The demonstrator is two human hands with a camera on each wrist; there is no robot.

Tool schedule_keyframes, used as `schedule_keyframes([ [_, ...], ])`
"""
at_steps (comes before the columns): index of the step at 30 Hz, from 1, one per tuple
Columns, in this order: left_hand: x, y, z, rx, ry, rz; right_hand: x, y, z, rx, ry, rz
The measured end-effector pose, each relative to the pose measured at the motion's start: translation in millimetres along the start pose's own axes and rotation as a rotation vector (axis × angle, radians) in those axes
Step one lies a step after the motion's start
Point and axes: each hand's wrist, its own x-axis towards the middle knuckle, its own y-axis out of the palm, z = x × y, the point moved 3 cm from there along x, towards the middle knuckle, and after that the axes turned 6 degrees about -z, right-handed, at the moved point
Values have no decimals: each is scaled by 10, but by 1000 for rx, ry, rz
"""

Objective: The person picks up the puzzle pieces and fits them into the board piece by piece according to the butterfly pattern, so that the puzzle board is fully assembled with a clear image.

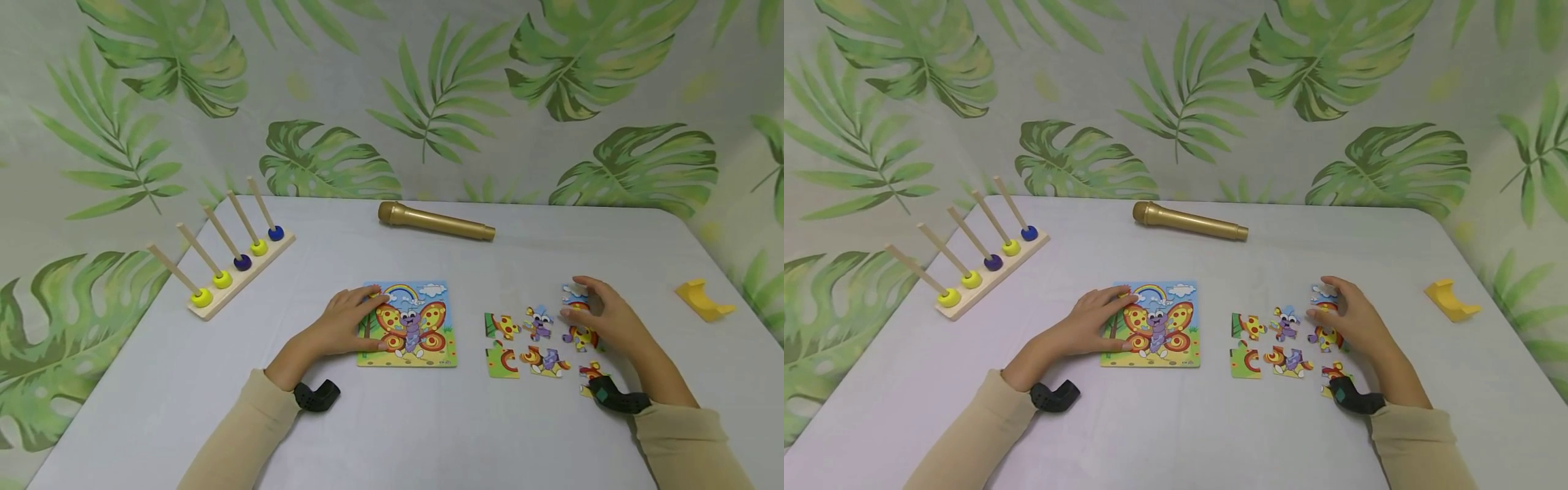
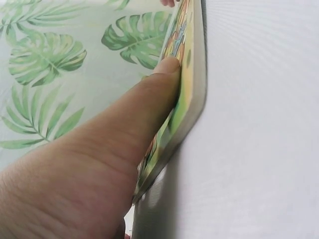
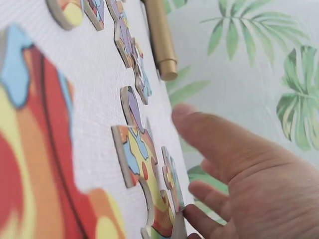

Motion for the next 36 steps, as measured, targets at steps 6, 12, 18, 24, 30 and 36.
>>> schedule_keyframes([
  [6, -1, -4, -6, -6, 5, -1, -5, -29, -73, -46, -6, 59],
  [12, 2, -5, -11, -8, 10, -2, -17, -68, -118, -70, -57, 35],
  [18, -1, -4, -16, -7, 8, 2, -10, -73, -88, -155, -132, -32],
  [24, 0, -5, -21, -15, 8, -2, -48, -89, 41, -114, -77, -102],
  [30, 4, -11, -11, 19, 1, -2, -75, -54, 444, 11, -175, -164],
  [36, 13, -63, -39, 54, 6, 6, -92, 120, 853, 52, -327, -158],
])
